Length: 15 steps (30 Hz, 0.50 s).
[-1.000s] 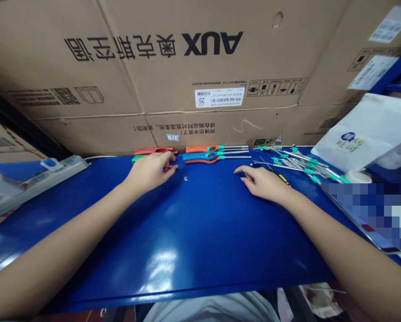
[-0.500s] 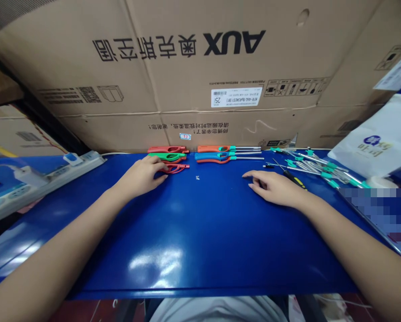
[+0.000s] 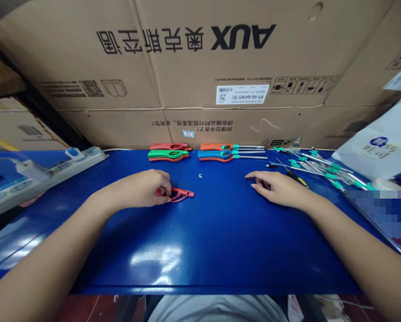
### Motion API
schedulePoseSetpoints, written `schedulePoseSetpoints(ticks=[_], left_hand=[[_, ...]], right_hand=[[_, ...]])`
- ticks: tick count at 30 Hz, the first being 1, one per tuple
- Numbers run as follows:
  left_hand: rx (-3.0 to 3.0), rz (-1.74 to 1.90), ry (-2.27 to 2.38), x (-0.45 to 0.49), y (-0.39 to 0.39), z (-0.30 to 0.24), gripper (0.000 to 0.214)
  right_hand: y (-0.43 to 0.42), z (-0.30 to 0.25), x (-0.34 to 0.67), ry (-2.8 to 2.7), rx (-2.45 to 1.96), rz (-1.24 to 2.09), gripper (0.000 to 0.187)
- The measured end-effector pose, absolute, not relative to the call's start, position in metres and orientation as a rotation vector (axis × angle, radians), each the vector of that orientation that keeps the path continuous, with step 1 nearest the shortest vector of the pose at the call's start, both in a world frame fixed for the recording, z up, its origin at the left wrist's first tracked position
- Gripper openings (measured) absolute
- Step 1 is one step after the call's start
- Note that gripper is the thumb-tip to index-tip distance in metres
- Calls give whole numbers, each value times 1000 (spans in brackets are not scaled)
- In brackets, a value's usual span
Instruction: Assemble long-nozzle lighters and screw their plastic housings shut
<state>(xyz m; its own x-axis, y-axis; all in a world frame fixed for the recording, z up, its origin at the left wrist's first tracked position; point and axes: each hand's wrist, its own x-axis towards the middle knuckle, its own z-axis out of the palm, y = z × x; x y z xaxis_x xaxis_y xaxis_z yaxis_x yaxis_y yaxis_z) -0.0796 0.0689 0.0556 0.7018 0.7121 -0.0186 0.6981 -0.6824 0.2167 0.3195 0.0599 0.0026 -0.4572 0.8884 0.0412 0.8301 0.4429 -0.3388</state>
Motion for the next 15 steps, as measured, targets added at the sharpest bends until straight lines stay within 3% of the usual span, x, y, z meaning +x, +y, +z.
schedulePoseSetpoints(ticks=[5, 12, 15], left_hand=[[2600, 6, 873, -50, 45, 57, 15], [2716, 317, 828, -10, 22, 20, 18], [2768, 354, 762, -1, 19, 7, 25]], right_hand=[[58, 2, 316, -2494, -1431, 402, 33], [38, 6, 289, -2511, -1030, 345, 24], [28, 6, 275, -2596, -904, 418, 31]])
